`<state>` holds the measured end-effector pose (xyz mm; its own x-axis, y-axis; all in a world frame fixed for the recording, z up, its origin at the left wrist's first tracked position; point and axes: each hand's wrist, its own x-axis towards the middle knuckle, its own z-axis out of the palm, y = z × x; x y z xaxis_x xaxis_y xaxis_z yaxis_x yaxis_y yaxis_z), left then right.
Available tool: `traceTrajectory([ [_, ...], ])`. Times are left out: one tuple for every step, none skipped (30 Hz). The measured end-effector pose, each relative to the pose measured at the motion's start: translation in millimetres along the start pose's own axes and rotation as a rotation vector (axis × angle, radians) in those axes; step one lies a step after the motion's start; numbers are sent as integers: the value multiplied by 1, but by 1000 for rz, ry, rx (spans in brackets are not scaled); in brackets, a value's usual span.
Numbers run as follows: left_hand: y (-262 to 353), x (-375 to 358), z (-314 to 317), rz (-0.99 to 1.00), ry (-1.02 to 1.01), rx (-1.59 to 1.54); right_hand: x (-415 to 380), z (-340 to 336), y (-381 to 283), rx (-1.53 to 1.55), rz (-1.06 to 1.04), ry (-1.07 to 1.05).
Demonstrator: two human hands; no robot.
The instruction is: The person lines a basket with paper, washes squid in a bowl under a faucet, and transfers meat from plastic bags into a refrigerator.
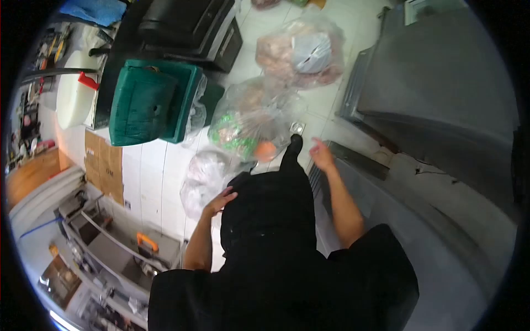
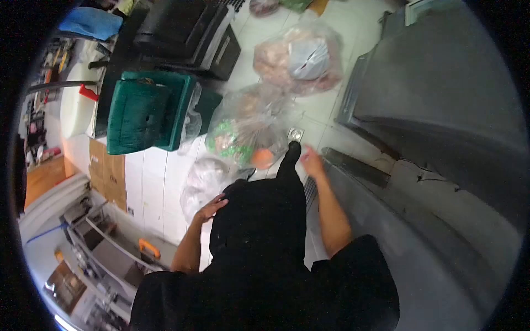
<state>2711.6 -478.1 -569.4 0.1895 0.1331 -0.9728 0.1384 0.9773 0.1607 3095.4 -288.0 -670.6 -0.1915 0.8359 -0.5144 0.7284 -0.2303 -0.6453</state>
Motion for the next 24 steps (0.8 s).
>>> traceTrajectory([
  [-46,55,7,211,-4,53,28,-15,-3,-24,63,15],
  [-43,50,31,147,154,215,59,-18,12,-47,72,10],
  [-33,44,57,79,305,384,81,-28,5,-202,93,-7],
  [-33,38,72,55,340,390,108,-28,7,-314,113,-47],
  [-33,34,87,32,379,391,134,-25,2,-314,103,-83],
  [-31,26,99,6,444,357,158,-18,-8,-457,34,-122],
  [-38,21,107,26,501,333,185,-3,-14,-592,-38,-153],
  [-44,20,112,48,557,316,218,17,-13,-627,-180,-172],
  [-47,16,115,42,574,226,240,40,-8,-654,-307,-188],
  [-50,19,115,46,586,139,256,57,-16,-662,-391,-213],
  [-58,30,117,44,588,150,273,72,-30,-675,-482,-224],
  [-71,35,118,30,586,185,280,92,-32,-662,-470,-227],
  [-80,41,114,13,577,223,282,112,-32,-581,-374,-179],
  [-69,48,108,5,566,240,287,130,-23,-505,-279,-128],
  [-60,53,105,-89,549,249,284,145,-12,-503,-257,-132],
  [-55,53,102,-189,525,253,274,170,8,-464,44,-277],
  [-60,57,95,-202,505,250,263,195,30,-422,339,-416],
  [-67,60,85,-201,454,292,236,216,50,-450,243,-468],
  [-71,65,76,-186,405,328,206,224,65,-482,139,-511],
  [-67,67,67,-179,380,355,179,216,58,-372,214,-413],
  [-70,76,54,-159,378,341,156,210,48,-256,278,-308],
  [-76,85,40,-52,292,345,143,203,45,-208,281,-245],
  [-78,95,30,52,208,353,130,198,44,-155,285,-185],
  [-69,111,17,134,315,313,120,185,31,-163,277,-178],
])
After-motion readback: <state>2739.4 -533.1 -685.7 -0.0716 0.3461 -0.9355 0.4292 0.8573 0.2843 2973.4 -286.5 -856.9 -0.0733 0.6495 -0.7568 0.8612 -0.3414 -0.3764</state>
